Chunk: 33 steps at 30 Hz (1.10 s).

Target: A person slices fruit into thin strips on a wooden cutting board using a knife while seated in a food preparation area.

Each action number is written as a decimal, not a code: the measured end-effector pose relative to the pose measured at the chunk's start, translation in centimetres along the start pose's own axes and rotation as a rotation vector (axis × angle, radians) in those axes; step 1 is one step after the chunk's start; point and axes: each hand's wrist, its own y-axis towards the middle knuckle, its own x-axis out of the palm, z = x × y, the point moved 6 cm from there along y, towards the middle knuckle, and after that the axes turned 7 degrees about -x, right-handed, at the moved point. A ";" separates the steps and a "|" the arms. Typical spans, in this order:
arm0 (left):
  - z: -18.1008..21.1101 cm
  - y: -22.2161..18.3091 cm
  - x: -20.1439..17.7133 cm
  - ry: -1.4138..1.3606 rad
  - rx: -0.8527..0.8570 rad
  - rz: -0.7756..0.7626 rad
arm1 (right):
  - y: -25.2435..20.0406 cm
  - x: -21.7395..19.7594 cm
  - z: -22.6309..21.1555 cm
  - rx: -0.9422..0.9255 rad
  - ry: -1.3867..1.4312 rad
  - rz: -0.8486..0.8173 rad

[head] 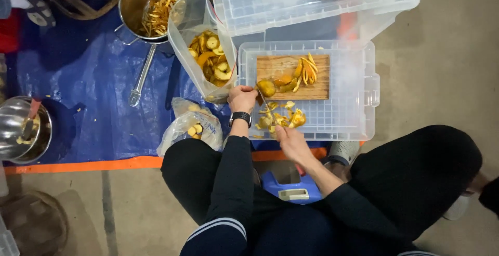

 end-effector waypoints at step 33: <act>6.4 -3.5 3.1 0.137 0.726 0.113 | -4.2 -18.2 4.3 0.011 0.414 0.261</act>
